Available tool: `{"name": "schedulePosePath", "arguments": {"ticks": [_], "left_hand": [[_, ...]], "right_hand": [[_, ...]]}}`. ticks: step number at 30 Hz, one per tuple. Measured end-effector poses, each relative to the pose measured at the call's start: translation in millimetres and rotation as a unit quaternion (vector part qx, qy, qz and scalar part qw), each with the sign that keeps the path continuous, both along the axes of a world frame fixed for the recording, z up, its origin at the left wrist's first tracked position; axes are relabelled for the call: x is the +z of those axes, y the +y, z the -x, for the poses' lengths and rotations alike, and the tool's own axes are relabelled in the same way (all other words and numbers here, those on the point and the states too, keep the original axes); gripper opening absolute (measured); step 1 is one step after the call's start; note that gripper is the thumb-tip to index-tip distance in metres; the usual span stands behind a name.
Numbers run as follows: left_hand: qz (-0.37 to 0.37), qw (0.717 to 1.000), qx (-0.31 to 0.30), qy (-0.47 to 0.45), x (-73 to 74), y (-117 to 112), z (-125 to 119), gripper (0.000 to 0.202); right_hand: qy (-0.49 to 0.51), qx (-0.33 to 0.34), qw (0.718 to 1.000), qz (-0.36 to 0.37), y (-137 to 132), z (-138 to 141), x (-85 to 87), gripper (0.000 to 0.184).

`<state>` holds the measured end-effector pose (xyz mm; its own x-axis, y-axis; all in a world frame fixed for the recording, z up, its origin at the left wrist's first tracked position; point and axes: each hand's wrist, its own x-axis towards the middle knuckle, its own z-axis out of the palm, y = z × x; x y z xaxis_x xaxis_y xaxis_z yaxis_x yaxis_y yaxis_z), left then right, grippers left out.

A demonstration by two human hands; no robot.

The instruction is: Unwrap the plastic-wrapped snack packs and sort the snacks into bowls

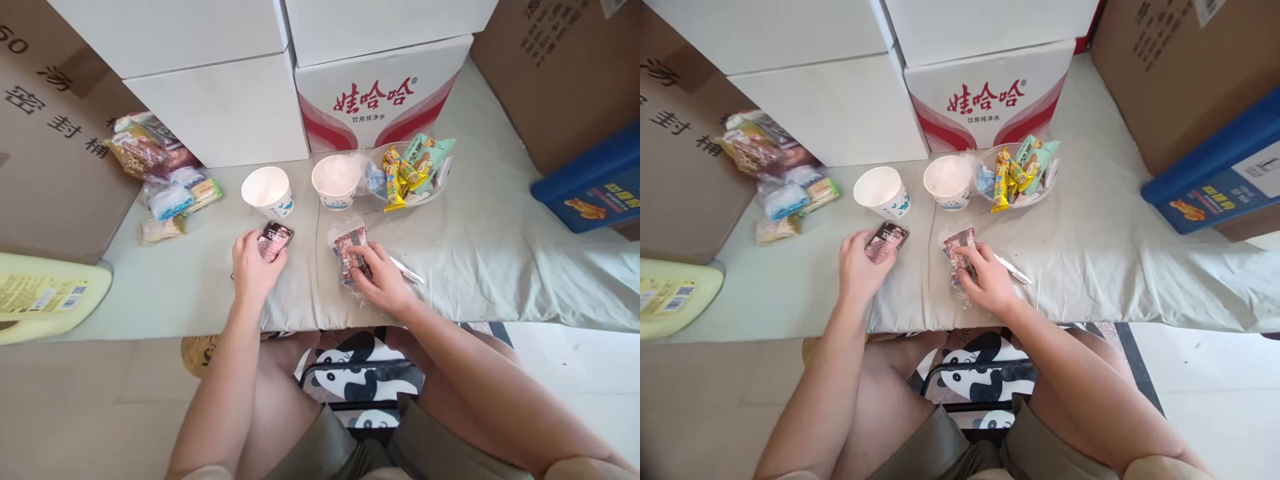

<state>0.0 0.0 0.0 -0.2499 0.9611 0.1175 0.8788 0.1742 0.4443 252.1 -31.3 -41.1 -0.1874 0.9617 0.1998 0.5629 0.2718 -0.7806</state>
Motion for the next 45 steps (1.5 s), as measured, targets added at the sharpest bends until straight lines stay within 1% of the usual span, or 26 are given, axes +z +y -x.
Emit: {"name": "schedulePosePath", "arguments": {"ticks": [2,3,4,5,7,8,9,10,11,16,18,20,22,24,26,28,31,32,34,35,36,38,40,42,43,45], "left_hand": [[-0.047,0.992,-0.039,-0.108,-0.4,-8,-21,0.037],[-0.044,0.979,-0.066,-0.188,-1.4,-13,-32,0.034],[-0.026,0.956,-0.090,-0.280,-2.7,-16,-43,0.036],[0.014,0.918,-0.108,-0.382,-4.4,-20,-54,0.041],[0.134,0.808,-0.138,-0.556,-7.8,-25,-71,0.054],[0.185,0.756,-0.142,-0.612,-9.3,-26,-77,0.059],[0.219,0.718,-0.140,-0.646,-10.4,-26,-81,0.062],[0.236,0.697,-0.131,-0.664,-11.0,-26,-84,0.063],[0.238,0.690,-0.119,-0.673,-11.2,-25,-85,0.062],[0.177,0.697,-0.049,-0.693,-7.5,-16,-74,0.043],[0.170,0.692,-0.035,-0.700,-6.0,-14,-68,0.038],[0.192,0.691,-0.039,-0.696,-5.8,-14,-66,0.036],[0.215,0.706,-0.047,-0.673,-7.4,-16,-68,0.038],[0.212,0.732,-0.061,-0.645,-10.5,-19,-73,0.047],[0.198,0.751,-0.096,-0.623,-14.4,-21,-78,0.061],[0.189,0.762,-0.142,-0.603,-17.9,-22,-80,0.070],[0.193,0.759,-0.204,-0.587,-22.0,-23,-80,0.065],[0.200,0.750,-0.223,-0.589,-23.1,-23,-79,0.066],[0.227,0.729,-0.256,-0.593,-25.4,-24,-80,0.075],[0.235,0.725,-0.268,-0.589,-26.5,-25,-80,0.081],[0.233,0.730,-0.278,-0.579,-27.4,-25,-82,0.086],[0.200,0.764,-0.286,-0.543,-28.1,-25,-84,0.087],[0.162,0.791,-0.301,-0.508,-26.6,-24,-86,0.081],[0.162,0.795,-0.329,-0.483,-23.4,-23,-85,0.077],[0.171,0.793,-0.344,-0.473,-21.7,-22,-84,0.074],[0.186,0.796,-0.356,-0.453,-19.4,-20,-82,0.064]], "right_hand": [[0.025,-0.001,1.000,-0.018,-1,-2,1.7,0.034],[0.040,-0.002,0.999,-0.027,-1,-2,2.8,0.033],[0.056,-0.002,0.998,-0.033,-2,-3,4.1,0.032],[0.069,0.000,0.997,-0.036,-3,-4,5.4,0.032],[0.086,0.018,0.996,-0.030,-5,-7,7.6,0.033],[0.090,0.033,0.995,-0.026,-6,-8,8.3,0.034],[0.094,0.052,0.994,-0.022,-6,-9,8.5,0.036],[0.100,0.068,0.992,-0.018,-7,-11,8.2,0.038],[0.107,0.080,0.991,-0.014,-7,-13,7.3,0.040],[0.122,0.071,0.990,0.021,-6,-20,-3.1,0.047],[0.089,0.077,0.993,-0.015,-7,-20,-6.5,0.051],[0.051,0.095,0.991,-0.075,-9,-18,-7.1,0.054],[0.030,0.100,0.988,-0.114,-11,-15,-4.5,0.043],[0.035,0.089,0.987,-0.129,-12,-15,0.2,0.021],[0.056,0.080,0.987,-0.124,-12,-16,4.9,0.007],[0.087,0.073,0.987,-0.114,-11,-17,8.0,0.002],[0.114,0.022,0.988,-0.098,-7,-17,7.6,0.004],[0.114,-0.008,0.989,-0.089,-6,-17,6.3,0.006],[0.118,-0.066,0.989,-0.059,-5,-17,2.5,0.020],[0.127,-0.084,0.988,-0.039,-4,-17,0.5,0.030],[0.144,-0.089,0.985,-0.019,-3,-17,-1.2,0.041],[0.198,-0.058,0.978,0.021,-2,-18,-3.3,0.066],[0.257,0.011,0.964,0.066,-2,-21,-2.9,0.089],[0.292,0.073,0.948,0.109,-2,-23,-0.5,0.104],[0.298,0.091,0.942,0.122,-3,-24,0.8,0.108],[0.299,0.104,0.941,0.123,-4,-25,2.5,0.107]]}}
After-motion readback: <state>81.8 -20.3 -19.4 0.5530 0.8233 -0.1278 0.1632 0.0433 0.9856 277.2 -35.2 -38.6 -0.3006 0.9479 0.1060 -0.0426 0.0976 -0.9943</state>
